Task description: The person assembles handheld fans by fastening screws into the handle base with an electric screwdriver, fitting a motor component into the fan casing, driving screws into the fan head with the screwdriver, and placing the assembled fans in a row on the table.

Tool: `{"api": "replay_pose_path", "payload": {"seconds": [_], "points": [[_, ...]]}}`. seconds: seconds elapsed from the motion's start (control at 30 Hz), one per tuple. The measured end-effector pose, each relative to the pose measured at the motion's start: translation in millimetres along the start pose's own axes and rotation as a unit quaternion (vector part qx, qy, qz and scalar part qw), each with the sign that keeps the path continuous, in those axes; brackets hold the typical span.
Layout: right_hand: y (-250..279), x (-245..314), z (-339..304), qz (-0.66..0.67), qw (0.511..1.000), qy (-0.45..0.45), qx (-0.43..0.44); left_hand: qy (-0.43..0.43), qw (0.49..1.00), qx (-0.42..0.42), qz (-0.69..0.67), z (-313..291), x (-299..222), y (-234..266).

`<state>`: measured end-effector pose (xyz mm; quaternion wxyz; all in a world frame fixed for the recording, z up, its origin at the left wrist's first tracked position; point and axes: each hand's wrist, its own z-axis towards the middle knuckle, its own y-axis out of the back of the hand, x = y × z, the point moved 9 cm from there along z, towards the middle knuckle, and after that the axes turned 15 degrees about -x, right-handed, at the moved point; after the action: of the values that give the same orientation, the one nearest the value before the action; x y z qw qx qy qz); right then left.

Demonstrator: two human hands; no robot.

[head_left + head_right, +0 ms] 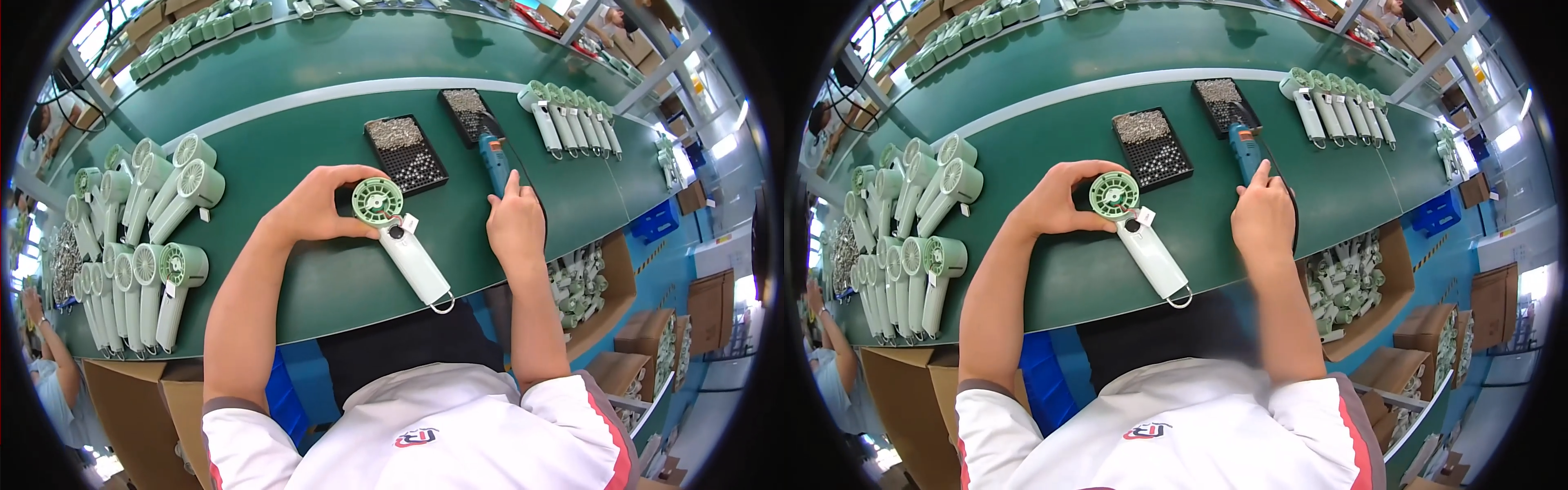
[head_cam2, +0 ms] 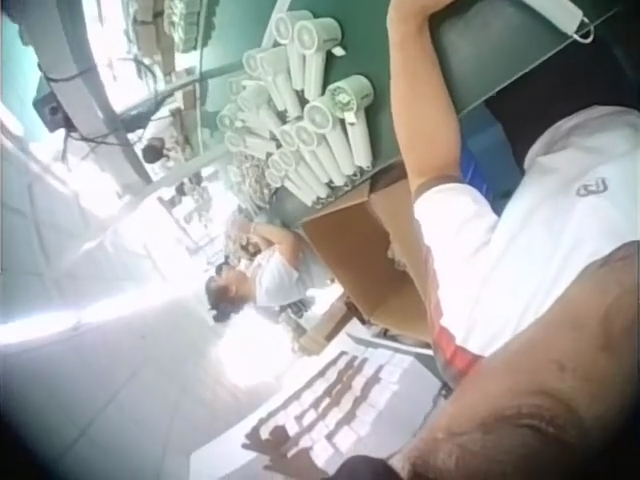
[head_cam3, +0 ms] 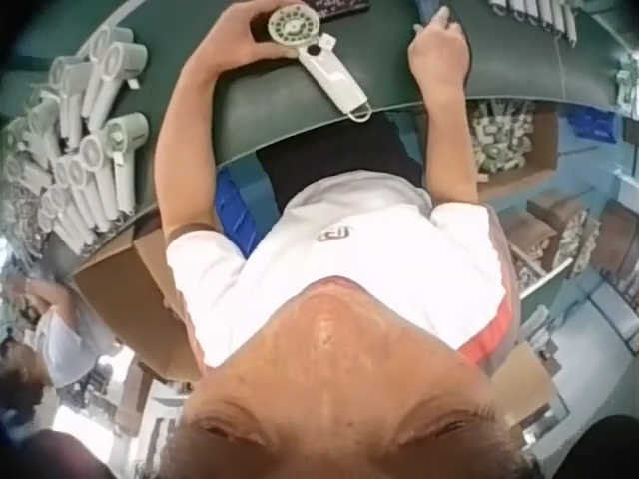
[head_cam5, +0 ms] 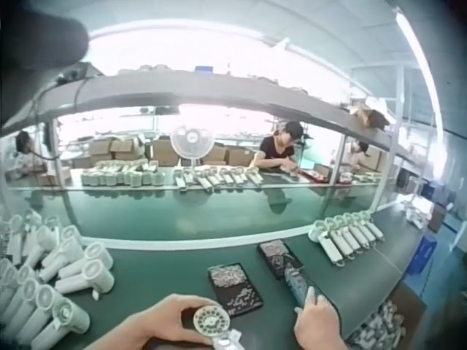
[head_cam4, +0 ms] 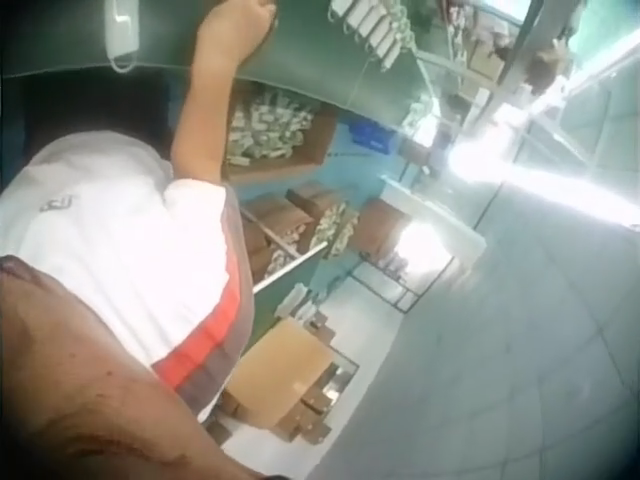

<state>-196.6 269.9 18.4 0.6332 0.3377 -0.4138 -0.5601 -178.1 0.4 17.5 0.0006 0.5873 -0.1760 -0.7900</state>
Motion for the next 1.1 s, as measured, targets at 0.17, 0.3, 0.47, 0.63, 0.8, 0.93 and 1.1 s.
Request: {"api": "replay_pose_path", "payload": {"seconds": [0.17, 0.3, 0.47, 0.63, 0.8, 0.93, 1.1], "points": [[5.0, 1.8, -17.2, -0.063, 0.994, 0.072, -0.047, 0.014, 1.000, -0.021, -0.015, 0.7, 4.9, 4.1], [9.2, 4.1, -25.9, -0.059, 0.990, 0.120, -0.049, 0.019, 0.994, -0.078, -0.079, 0.5, 14.7, 12.5], [18.6, 4.6, -27.3, 0.002, 0.986, 0.130, -0.101, 0.057, 0.980, -0.079, -0.175, 1.1, 24.6, 16.1], [57.5, 25.0, -30.6, 0.172, 0.948, 0.199, -0.178, 0.062, 0.974, -0.096, -0.196, 7.2, 26.3, 16.8], [33.5, 35.0, -24.2, 0.685, 0.696, -0.117, 0.182, 0.056, 0.982, -0.094, -0.154, 5.6, 32.7, 20.7], [65.6, 89.0, -29.1, 0.490, 0.827, 0.138, 0.238, 0.083, 0.978, -0.098, -0.166, -2.8, 30.1, 17.5], [52.9, 85.6, -26.5, 0.340, 0.908, 0.207, 0.129, 0.036, 0.978, -0.149, -0.140, -2.5, 16.1, 12.9]]}}
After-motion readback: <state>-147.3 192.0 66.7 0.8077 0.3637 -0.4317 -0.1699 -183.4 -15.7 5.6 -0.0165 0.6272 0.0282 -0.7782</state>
